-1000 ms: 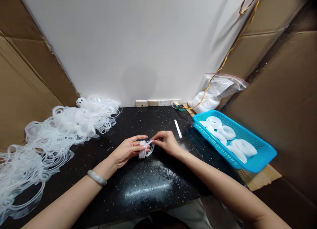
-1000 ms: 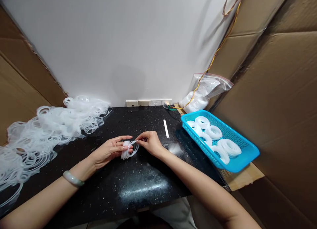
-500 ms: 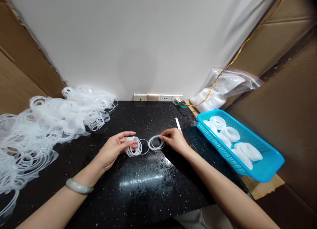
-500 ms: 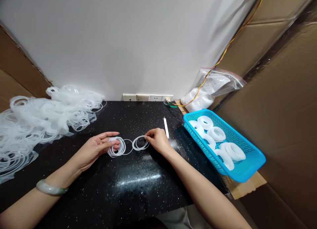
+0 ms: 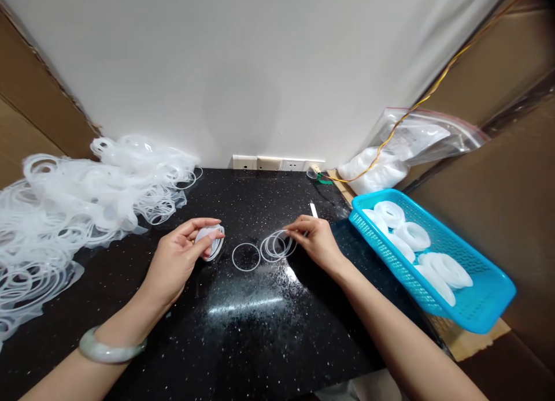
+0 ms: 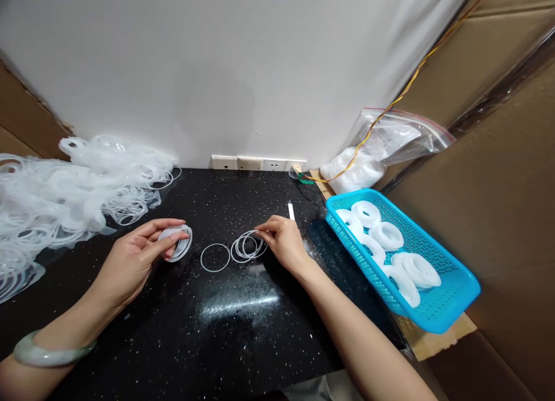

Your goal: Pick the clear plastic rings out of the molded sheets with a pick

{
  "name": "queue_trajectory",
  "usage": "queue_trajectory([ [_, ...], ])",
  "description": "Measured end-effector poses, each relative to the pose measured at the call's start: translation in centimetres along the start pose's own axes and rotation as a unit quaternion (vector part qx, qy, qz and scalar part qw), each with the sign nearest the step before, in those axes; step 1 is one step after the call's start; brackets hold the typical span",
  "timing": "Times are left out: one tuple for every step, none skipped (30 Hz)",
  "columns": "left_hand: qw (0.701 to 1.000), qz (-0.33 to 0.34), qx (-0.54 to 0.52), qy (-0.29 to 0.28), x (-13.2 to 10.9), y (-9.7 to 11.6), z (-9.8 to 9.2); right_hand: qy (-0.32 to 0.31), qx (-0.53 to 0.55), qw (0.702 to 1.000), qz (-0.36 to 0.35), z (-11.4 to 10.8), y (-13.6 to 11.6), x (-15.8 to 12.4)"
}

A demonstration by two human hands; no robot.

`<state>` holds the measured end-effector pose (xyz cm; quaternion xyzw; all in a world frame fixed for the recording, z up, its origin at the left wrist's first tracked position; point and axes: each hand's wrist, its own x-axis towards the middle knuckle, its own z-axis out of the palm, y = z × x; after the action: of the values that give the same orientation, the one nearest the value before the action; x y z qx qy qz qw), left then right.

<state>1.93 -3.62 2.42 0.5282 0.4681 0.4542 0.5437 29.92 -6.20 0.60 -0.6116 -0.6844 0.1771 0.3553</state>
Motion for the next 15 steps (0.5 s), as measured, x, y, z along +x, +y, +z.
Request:
queue_trajectory([
  [1.0,-0.004,0.005,-0.003,0.0,0.0,0.0,-0.002,-0.015,1.0,0.012,-0.1,0.2,0.1],
  [1.0,-0.009,0.011,-0.006,0.0,-0.1,0.0,-0.006,-0.033,0.999,0.027,-0.3,0.5,0.2],
  [1.0,-0.015,0.018,-0.01,-0.1,-0.1,0.0,-0.012,-0.051,0.998,0.045,-0.4,0.6,0.2],
  [0.999,-0.02,0.024,-0.013,-0.1,-0.2,0.1,-0.018,-0.068,0.996,0.063,-0.5,0.8,0.3],
  [0.999,-0.025,0.03,-0.016,-0.1,-0.2,0.1,-0.024,-0.082,0.993,0.078,-0.6,0.9,0.3],
  [0.999,-0.027,0.034,-0.017,-0.1,-0.2,0.1,-0.029,-0.092,0.991,0.087,-0.7,1.0,0.3],
  [0.999,-0.027,0.036,-0.017,-0.1,-0.3,0.1,-0.032,-0.099,0.991,0.088,-0.8,1.0,0.3],
  [0.999,-0.026,0.038,-0.016,-0.1,-0.3,0.1,-0.033,-0.101,0.991,0.081,-0.9,1.0,0.3],
  [0.999,-0.025,0.039,-0.016,-0.1,-0.4,0.0,-0.029,-0.1,0.992,0.069,-0.9,0.9,0.3],
  [0.999,-0.024,0.04,-0.016,0.0,-0.5,0.0,-0.022,-0.096,0.994,0.055,-1.0,0.9,0.3],
  [0.999,-0.024,0.041,-0.016,0.1,-0.5,0.0,-0.011,-0.093,0.995,0.044,-1.1,0.9,0.3],
  [0.999,-0.025,0.043,-0.016,0.1,-0.6,-0.1,0.0,-0.093,0.995,0.039,-1.2,0.8,0.3],
  [0.998,-0.026,0.046,-0.016,0.2,-0.7,-0.1,0.009,-0.097,0.994,0.042,-1.4,0.8,0.3],
  [0.998,-0.026,0.051,-0.016,0.2,-0.8,-0.1,0.012,-0.107,0.993,0.052,-1.6,0.7,0.3],
  [0.998,-0.025,0.058,-0.016,0.3,-0.8,-0.2,0.006,-0.122,0.99,0.067,-1.8,0.6,0.3],
])
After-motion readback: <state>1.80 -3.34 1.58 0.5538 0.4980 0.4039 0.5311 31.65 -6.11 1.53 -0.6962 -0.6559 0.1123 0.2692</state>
